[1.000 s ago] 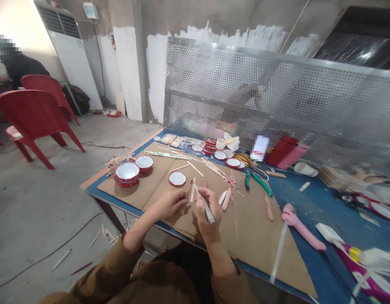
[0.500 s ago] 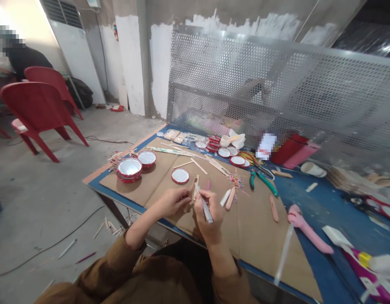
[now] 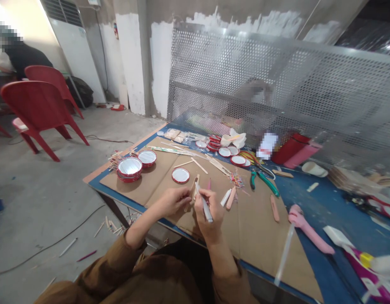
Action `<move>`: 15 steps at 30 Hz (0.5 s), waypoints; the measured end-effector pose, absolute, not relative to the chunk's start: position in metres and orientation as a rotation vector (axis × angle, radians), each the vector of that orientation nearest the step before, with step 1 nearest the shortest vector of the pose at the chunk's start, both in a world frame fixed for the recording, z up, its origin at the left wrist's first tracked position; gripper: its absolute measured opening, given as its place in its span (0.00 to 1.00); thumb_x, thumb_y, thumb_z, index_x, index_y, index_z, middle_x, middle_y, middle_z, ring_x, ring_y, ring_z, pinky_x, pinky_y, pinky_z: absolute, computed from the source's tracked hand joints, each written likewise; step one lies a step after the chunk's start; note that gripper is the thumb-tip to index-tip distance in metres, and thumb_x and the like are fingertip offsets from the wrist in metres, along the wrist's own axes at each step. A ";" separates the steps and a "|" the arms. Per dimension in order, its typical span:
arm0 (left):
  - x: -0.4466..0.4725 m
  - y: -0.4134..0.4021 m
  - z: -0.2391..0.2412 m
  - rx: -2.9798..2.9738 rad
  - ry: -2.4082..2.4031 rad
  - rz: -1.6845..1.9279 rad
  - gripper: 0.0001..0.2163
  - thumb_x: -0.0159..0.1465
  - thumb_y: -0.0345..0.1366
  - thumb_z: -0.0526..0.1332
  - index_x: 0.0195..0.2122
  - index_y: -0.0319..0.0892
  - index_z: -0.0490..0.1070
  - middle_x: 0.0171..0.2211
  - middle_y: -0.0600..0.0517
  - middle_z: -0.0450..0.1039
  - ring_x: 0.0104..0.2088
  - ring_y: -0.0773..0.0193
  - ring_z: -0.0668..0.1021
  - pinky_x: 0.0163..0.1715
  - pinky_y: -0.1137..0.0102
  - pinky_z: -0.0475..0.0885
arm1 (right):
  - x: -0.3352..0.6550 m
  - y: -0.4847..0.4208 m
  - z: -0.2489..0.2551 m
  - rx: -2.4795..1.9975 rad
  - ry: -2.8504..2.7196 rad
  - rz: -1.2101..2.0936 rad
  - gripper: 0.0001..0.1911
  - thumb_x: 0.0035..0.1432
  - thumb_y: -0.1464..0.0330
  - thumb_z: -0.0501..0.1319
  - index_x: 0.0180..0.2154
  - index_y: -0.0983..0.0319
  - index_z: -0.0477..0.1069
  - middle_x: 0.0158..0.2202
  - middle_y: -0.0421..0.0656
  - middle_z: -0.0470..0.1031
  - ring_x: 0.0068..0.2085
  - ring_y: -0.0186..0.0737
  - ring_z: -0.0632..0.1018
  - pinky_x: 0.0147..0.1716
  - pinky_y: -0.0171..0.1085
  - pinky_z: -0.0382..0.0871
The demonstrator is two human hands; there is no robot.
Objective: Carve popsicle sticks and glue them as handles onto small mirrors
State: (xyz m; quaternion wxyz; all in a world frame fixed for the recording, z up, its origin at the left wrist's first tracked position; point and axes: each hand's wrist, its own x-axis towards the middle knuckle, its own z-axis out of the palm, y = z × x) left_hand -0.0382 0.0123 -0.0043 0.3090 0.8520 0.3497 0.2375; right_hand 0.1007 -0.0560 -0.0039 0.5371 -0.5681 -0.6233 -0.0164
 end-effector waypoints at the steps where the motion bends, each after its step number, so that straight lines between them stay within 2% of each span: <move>1: -0.038 0.012 -0.004 2.253 0.917 0.635 0.07 0.61 0.35 0.55 0.28 0.41 0.67 0.23 0.55 0.68 0.25 0.69 0.66 0.24 0.77 0.56 | 0.101 -0.056 -0.004 -1.354 -1.483 -0.038 0.06 0.58 0.67 0.56 0.38 0.60 0.68 0.32 0.42 0.76 0.31 0.36 0.77 0.35 0.37 0.71; 8: -0.039 0.013 -0.006 2.251 0.903 0.647 0.07 0.61 0.35 0.55 0.28 0.41 0.67 0.23 0.56 0.67 0.24 0.70 0.65 0.24 0.77 0.55 | 0.101 -0.055 -0.006 -1.337 -1.453 0.032 0.07 0.58 0.66 0.55 0.39 0.59 0.67 0.32 0.40 0.76 0.31 0.36 0.77 0.34 0.37 0.71; 15: -0.038 0.012 -0.003 2.265 0.927 0.616 0.07 0.62 0.35 0.54 0.28 0.41 0.68 0.23 0.55 0.68 0.25 0.69 0.66 0.25 0.76 0.56 | 0.102 -0.055 -0.006 -1.382 -1.499 -0.033 0.06 0.58 0.66 0.55 0.37 0.60 0.68 0.30 0.41 0.76 0.30 0.36 0.77 0.35 0.38 0.70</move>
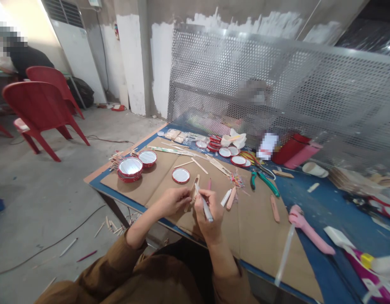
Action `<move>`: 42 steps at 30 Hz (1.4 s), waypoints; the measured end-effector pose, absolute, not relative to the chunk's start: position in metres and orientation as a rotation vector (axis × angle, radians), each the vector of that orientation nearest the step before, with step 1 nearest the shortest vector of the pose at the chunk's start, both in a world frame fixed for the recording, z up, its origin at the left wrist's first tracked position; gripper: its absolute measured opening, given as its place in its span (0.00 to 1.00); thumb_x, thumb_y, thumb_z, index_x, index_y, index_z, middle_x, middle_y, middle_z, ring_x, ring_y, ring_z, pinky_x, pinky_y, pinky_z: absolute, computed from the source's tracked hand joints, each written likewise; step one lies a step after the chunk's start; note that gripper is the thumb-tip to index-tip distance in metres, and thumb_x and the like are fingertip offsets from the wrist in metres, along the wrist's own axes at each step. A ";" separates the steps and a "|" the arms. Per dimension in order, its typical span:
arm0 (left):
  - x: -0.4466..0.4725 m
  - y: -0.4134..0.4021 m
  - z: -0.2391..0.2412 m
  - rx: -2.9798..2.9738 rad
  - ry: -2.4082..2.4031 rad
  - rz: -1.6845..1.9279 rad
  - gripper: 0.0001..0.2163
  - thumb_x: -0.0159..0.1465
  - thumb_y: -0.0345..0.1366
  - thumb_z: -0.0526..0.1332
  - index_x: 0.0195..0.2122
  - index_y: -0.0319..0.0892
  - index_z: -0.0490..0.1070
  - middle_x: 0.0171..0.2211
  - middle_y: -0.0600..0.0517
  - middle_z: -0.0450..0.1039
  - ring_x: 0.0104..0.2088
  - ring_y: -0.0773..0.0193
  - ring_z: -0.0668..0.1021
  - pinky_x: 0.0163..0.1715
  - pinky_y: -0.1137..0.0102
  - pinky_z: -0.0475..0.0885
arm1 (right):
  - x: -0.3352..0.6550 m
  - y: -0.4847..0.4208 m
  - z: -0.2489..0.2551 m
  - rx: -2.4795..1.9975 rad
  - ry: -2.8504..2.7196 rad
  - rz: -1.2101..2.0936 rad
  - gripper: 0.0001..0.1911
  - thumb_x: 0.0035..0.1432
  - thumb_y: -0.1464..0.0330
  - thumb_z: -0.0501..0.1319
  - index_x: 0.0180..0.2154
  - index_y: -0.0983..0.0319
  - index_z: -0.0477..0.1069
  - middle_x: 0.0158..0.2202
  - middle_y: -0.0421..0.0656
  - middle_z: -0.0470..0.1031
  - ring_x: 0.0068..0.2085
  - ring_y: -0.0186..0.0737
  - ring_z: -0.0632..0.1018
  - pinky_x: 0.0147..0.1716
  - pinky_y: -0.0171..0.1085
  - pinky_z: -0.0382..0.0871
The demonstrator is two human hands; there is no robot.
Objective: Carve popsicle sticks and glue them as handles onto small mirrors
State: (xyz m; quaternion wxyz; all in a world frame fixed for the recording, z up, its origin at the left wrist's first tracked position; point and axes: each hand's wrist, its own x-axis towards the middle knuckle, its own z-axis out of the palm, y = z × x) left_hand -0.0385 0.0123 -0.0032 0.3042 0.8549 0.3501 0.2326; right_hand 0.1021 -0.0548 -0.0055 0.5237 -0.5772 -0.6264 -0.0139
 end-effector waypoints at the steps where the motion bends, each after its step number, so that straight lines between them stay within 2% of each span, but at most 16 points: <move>1: -0.039 0.012 -0.003 2.266 0.929 0.610 0.07 0.62 0.35 0.54 0.29 0.41 0.68 0.24 0.55 0.68 0.25 0.69 0.66 0.25 0.76 0.56 | 0.102 -0.055 -0.005 -1.383 -1.499 -0.030 0.06 0.58 0.66 0.55 0.37 0.60 0.68 0.30 0.41 0.76 0.30 0.36 0.77 0.35 0.38 0.70; 13: -0.039 0.013 -0.005 2.271 0.927 0.618 0.07 0.62 0.36 0.54 0.29 0.41 0.68 0.24 0.55 0.68 0.25 0.69 0.67 0.25 0.77 0.56 | 0.103 -0.056 -0.007 -1.369 -1.485 0.059 0.06 0.58 0.66 0.55 0.37 0.60 0.67 0.28 0.39 0.74 0.28 0.35 0.76 0.32 0.36 0.70; 21: -0.039 0.012 -0.003 2.247 0.917 0.622 0.07 0.61 0.35 0.54 0.28 0.41 0.67 0.23 0.56 0.67 0.25 0.70 0.65 0.24 0.77 0.56 | 0.101 -0.058 -0.005 -1.347 -1.406 -0.003 0.06 0.58 0.66 0.55 0.38 0.60 0.67 0.30 0.41 0.75 0.29 0.35 0.76 0.36 0.39 0.70; 35: -0.039 0.011 0.001 2.232 0.922 0.615 0.07 0.61 0.35 0.55 0.28 0.41 0.68 0.24 0.55 0.68 0.25 0.69 0.67 0.25 0.77 0.57 | 0.100 -0.055 -0.006 -1.352 -1.450 0.038 0.07 0.58 0.66 0.55 0.38 0.60 0.67 0.30 0.41 0.76 0.30 0.36 0.77 0.33 0.36 0.71; 38: -0.040 0.011 0.001 2.213 0.913 0.619 0.07 0.61 0.34 0.54 0.28 0.41 0.68 0.24 0.55 0.68 0.25 0.69 0.67 0.25 0.77 0.58 | 0.101 -0.055 -0.007 -1.405 -1.431 -0.052 0.07 0.58 0.66 0.55 0.37 0.60 0.68 0.29 0.41 0.76 0.30 0.36 0.77 0.39 0.41 0.70; 42: -0.039 0.011 0.000 2.173 0.923 0.609 0.06 0.61 0.34 0.54 0.29 0.41 0.68 0.23 0.56 0.68 0.25 0.69 0.67 0.25 0.77 0.58 | 0.104 -0.056 -0.006 -1.467 -1.324 -0.161 0.06 0.58 0.66 0.55 0.32 0.60 0.68 0.24 0.36 0.74 0.26 0.35 0.75 0.52 0.52 0.60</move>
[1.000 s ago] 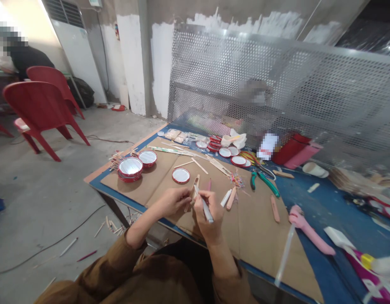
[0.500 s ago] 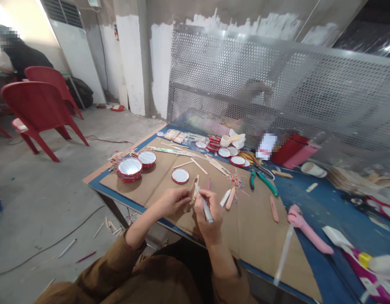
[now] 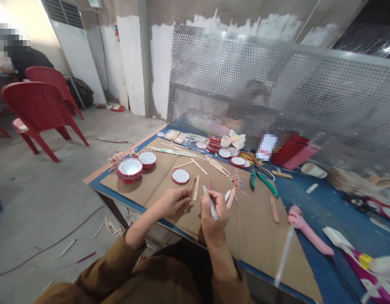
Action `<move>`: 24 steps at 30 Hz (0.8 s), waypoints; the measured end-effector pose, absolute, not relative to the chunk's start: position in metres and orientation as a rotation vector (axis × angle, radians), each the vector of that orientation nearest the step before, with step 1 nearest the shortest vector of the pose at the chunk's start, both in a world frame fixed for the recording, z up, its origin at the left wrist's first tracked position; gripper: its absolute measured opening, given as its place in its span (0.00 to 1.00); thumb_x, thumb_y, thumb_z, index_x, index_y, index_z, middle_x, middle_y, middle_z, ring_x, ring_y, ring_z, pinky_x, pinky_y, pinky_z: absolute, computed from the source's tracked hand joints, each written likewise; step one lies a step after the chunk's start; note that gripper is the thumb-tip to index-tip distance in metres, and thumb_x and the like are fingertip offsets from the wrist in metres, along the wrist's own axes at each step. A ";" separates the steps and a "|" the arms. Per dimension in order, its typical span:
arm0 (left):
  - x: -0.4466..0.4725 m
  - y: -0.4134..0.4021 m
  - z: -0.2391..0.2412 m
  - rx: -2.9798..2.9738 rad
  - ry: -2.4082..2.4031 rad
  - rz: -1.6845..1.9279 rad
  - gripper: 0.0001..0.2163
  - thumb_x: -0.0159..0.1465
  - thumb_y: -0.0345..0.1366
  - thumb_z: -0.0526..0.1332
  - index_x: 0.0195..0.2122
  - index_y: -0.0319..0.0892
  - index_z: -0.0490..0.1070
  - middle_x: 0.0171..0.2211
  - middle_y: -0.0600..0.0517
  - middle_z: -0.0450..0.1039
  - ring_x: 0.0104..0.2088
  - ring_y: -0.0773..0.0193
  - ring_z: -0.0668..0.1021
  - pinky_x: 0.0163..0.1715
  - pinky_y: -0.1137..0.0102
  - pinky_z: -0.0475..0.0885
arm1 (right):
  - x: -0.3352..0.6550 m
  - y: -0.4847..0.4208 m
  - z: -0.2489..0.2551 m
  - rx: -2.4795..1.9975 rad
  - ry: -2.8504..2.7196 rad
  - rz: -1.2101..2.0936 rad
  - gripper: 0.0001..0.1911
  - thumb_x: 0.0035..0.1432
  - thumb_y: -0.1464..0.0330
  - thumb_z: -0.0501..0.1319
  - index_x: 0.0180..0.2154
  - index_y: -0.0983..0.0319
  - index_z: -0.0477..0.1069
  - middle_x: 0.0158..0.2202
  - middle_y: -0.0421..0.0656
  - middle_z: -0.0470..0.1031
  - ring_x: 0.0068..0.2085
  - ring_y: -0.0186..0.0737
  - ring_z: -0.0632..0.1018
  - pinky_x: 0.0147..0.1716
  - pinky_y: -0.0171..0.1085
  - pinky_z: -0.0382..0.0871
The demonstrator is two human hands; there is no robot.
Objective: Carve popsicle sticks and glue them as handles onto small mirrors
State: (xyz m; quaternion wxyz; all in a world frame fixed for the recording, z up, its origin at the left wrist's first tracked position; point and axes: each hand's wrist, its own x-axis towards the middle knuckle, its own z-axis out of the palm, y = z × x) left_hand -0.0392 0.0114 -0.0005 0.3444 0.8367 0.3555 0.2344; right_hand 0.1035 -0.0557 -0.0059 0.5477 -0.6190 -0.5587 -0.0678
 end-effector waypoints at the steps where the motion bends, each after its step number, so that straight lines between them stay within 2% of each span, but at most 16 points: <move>1: -0.039 0.011 -0.001 2.172 0.928 0.610 0.06 0.61 0.34 0.54 0.28 0.40 0.67 0.23 0.56 0.68 0.25 0.70 0.67 0.25 0.77 0.58 | 0.104 -0.056 -0.006 -1.458 -1.304 -0.150 0.06 0.58 0.66 0.55 0.32 0.60 0.67 0.23 0.36 0.73 0.24 0.34 0.75 0.52 0.52 0.59; 5: -0.039 0.011 -0.001 2.174 0.916 0.633 0.07 0.61 0.34 0.54 0.27 0.40 0.67 0.22 0.57 0.66 0.24 0.70 0.65 0.24 0.77 0.57 | 0.103 -0.059 -0.007 -1.383 -1.322 -0.068 0.05 0.57 0.66 0.55 0.35 0.60 0.67 0.25 0.38 0.74 0.24 0.35 0.75 0.42 0.45 0.69; 8: -0.039 0.012 -0.003 2.174 0.898 0.658 0.07 0.61 0.34 0.54 0.26 0.40 0.66 0.21 0.57 0.65 0.24 0.70 0.65 0.24 0.77 0.56 | 0.101 -0.061 -0.008 -1.352 -1.400 -0.019 0.06 0.57 0.67 0.56 0.37 0.60 0.68 0.28 0.41 0.75 0.28 0.36 0.77 0.34 0.39 0.71; 18: -0.039 0.013 -0.004 2.200 0.906 0.654 0.07 0.61 0.34 0.54 0.26 0.40 0.65 0.21 0.57 0.64 0.24 0.70 0.64 0.25 0.77 0.56 | 0.099 -0.062 -0.006 -1.368 -1.502 0.035 0.07 0.58 0.66 0.55 0.38 0.60 0.67 0.31 0.42 0.77 0.31 0.37 0.78 0.35 0.37 0.71; 24: -0.040 0.012 -0.002 2.205 0.917 0.650 0.07 0.61 0.33 0.55 0.26 0.40 0.66 0.22 0.56 0.66 0.24 0.70 0.65 0.24 0.77 0.56 | 0.100 -0.059 -0.007 -1.402 -1.571 -0.090 0.06 0.58 0.67 0.56 0.38 0.60 0.67 0.29 0.40 0.77 0.30 0.36 0.78 0.36 0.39 0.71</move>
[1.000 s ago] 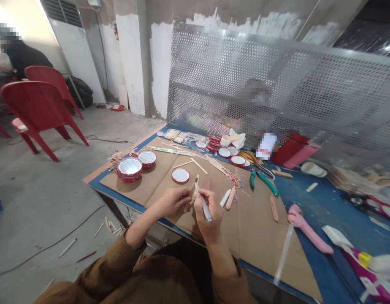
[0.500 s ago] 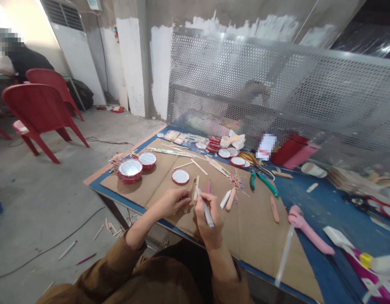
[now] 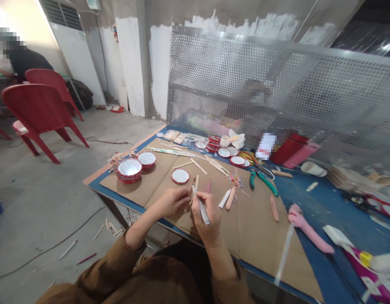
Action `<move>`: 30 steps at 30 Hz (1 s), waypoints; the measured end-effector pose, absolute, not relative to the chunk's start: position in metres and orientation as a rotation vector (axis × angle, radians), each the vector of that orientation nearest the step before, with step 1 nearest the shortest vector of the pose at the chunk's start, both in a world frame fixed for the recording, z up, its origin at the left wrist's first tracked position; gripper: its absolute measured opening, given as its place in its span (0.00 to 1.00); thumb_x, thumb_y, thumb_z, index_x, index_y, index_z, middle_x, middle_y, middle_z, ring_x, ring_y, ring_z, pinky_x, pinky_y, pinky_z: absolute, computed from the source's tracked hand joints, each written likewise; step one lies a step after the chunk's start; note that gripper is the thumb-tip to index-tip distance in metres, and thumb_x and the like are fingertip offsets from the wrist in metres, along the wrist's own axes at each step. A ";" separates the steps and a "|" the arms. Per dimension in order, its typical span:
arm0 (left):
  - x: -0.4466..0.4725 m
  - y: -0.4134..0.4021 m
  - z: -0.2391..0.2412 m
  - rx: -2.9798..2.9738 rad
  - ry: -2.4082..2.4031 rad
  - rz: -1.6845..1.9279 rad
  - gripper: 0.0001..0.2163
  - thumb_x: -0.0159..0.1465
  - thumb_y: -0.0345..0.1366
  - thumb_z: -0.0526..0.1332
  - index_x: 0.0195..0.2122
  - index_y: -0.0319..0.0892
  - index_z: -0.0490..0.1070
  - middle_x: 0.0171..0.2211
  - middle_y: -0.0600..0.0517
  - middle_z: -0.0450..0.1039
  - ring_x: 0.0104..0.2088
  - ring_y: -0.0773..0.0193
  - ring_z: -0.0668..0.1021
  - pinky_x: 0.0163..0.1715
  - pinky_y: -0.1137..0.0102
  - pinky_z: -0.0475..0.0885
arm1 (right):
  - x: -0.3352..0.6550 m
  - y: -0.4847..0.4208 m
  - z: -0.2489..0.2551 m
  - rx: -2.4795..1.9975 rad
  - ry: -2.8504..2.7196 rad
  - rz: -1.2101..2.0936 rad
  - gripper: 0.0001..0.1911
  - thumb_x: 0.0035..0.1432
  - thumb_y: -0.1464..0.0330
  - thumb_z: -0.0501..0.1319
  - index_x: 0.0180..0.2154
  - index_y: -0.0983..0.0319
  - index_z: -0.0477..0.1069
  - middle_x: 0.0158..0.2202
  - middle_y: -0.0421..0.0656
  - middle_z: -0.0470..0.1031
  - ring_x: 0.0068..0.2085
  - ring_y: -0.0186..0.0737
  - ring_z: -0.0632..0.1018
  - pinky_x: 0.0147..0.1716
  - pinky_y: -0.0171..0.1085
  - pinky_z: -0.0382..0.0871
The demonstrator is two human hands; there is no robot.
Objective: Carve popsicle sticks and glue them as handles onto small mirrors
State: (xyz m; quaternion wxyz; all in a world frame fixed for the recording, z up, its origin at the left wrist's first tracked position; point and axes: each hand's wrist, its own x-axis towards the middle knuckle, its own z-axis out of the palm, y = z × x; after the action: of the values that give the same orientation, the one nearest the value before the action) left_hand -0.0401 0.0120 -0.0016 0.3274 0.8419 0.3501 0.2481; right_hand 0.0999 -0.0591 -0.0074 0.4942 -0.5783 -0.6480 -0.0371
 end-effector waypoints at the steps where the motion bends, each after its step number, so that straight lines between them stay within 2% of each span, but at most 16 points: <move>1: -0.040 0.012 -0.001 2.203 0.918 0.643 0.07 0.61 0.33 0.55 0.26 0.40 0.66 0.22 0.56 0.66 0.24 0.70 0.66 0.24 0.77 0.56 | 0.100 -0.058 -0.007 -1.409 -1.570 -0.123 0.06 0.58 0.67 0.55 0.37 0.60 0.67 0.29 0.40 0.76 0.29 0.36 0.77 0.38 0.40 0.70; 7: -0.039 0.013 -0.002 2.154 0.902 0.646 0.06 0.61 0.33 0.54 0.29 0.40 0.68 0.25 0.55 0.70 0.26 0.69 0.68 0.26 0.77 0.58 | 0.102 -0.055 -0.006 -1.474 -1.370 -0.328 0.05 0.58 0.67 0.55 0.31 0.61 0.67 0.23 0.37 0.72 0.24 0.33 0.72 0.50 0.48 0.63; 13: -0.040 0.012 0.001 2.189 0.920 0.619 0.06 0.61 0.34 0.55 0.28 0.40 0.68 0.24 0.55 0.69 0.25 0.69 0.67 0.25 0.77 0.57 | 0.104 -0.055 -0.013 -1.421 -1.402 -0.216 0.04 0.57 0.68 0.57 0.35 0.61 0.68 0.28 0.40 0.74 0.28 0.35 0.74 0.42 0.41 0.68; 19: -0.040 0.011 0.005 2.178 0.910 0.560 0.07 0.61 0.34 0.54 0.29 0.40 0.69 0.23 0.55 0.70 0.25 0.69 0.69 0.26 0.77 0.58 | 0.104 -0.053 -0.008 -1.422 -1.403 -0.317 0.04 0.58 0.68 0.56 0.35 0.60 0.68 0.30 0.39 0.75 0.30 0.35 0.76 0.54 0.49 0.58; 21: -0.040 0.011 0.004 2.181 0.926 0.558 0.07 0.61 0.34 0.54 0.29 0.40 0.68 0.23 0.55 0.69 0.25 0.69 0.69 0.26 0.77 0.58 | 0.103 -0.054 -0.007 -1.410 -1.387 -0.276 0.04 0.59 0.68 0.55 0.35 0.60 0.68 0.30 0.39 0.75 0.29 0.35 0.76 0.50 0.46 0.63; 23: -0.040 0.012 0.001 2.190 0.929 0.570 0.08 0.61 0.35 0.55 0.27 0.40 0.68 0.22 0.55 0.69 0.25 0.68 0.69 0.25 0.77 0.58 | 0.102 -0.057 -0.008 -1.379 -1.380 -0.179 0.04 0.59 0.68 0.55 0.36 0.60 0.67 0.29 0.39 0.75 0.28 0.34 0.75 0.41 0.40 0.69; 25: -0.040 0.014 -0.001 2.196 0.910 0.590 0.08 0.61 0.35 0.55 0.27 0.40 0.68 0.22 0.55 0.69 0.26 0.68 0.69 0.26 0.77 0.57 | 0.101 -0.060 -0.009 -1.339 -1.395 -0.097 0.04 0.59 0.68 0.55 0.37 0.60 0.67 0.29 0.39 0.74 0.29 0.34 0.75 0.35 0.36 0.70; 30: -0.041 0.014 -0.003 2.184 0.877 0.610 0.08 0.62 0.35 0.54 0.27 0.40 0.67 0.23 0.55 0.70 0.26 0.69 0.70 0.26 0.77 0.58 | 0.099 -0.063 -0.008 -1.315 -1.475 -0.056 0.05 0.59 0.68 0.54 0.37 0.60 0.67 0.30 0.41 0.74 0.31 0.35 0.76 0.34 0.36 0.70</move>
State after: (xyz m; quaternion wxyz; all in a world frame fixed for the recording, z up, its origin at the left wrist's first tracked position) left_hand -0.0411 0.0138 -0.0031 0.3477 0.8423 0.3381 0.2353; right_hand 0.0990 -0.0632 -0.0079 0.5498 -0.5557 -0.6232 -0.0238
